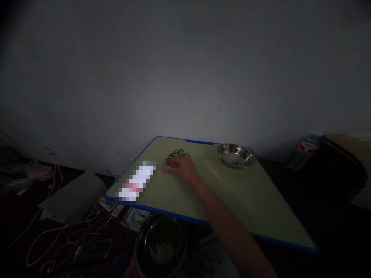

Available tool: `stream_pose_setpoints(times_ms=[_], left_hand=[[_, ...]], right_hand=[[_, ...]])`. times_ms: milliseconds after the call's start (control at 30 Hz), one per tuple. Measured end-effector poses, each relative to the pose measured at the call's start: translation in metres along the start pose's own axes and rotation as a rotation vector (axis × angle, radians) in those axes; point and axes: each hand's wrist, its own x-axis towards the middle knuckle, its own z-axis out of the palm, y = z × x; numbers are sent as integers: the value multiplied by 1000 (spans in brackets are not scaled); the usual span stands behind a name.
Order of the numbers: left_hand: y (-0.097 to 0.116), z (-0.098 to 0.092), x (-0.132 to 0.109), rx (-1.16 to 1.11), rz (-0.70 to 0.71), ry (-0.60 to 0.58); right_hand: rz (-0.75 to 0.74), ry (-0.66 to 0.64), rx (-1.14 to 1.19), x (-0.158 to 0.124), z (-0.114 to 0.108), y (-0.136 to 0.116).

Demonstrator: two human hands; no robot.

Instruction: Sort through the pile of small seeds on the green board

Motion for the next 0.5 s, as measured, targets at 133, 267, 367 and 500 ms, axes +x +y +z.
stream_pose_setpoints(times_ms=[133,267,367,500], left_hand=[[2,1,12,24,-9,36],[2,2,15,32,-3,56],[3,3,21,34,5,63],[7,9,38,35,21,66]], right_hand=[[-8,-6,20,0,0,-2],[1,-13,43,0,-1,-3],[28,1,21,0,-1,-4],[29,-19,-1,-1,-3,-6]])
